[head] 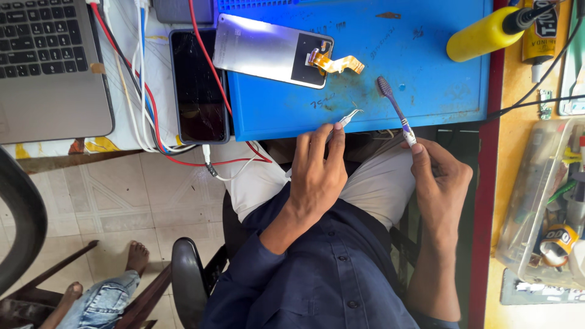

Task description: The person cleans a flexible ribbon cable and a small metal component using a toothbrush and liquid from a yellow bottle. They then use a soldering iron and tweezers to work on the ribbon cable attached to a smartphone screen.

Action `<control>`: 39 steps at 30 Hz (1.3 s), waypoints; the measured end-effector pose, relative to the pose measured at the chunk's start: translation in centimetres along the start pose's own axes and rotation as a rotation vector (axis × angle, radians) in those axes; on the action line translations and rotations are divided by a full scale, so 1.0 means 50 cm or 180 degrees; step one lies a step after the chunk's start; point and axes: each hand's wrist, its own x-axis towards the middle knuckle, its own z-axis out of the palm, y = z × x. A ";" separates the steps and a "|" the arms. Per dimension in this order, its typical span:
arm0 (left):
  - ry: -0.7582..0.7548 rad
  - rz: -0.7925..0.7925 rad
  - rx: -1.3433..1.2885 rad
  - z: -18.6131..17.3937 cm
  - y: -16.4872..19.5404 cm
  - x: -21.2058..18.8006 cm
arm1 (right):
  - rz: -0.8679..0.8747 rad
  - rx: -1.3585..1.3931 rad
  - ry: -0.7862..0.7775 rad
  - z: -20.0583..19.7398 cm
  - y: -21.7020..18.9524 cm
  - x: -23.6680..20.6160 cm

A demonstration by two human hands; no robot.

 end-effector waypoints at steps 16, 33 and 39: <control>-0.0121 -0.0250 0.0213 0.022 0.024 -0.026 | -0.0056 -0.0002 -0.0100 0.000 0.001 0.011; -0.0267 -0.0144 0.0689 0.030 0.047 -0.026 | -0.0098 -0.0047 -0.0121 -0.006 0.008 0.010; -0.0264 -0.0143 0.0675 0.031 0.052 -0.021 | -0.0141 -0.0188 -0.0115 -0.011 0.005 0.016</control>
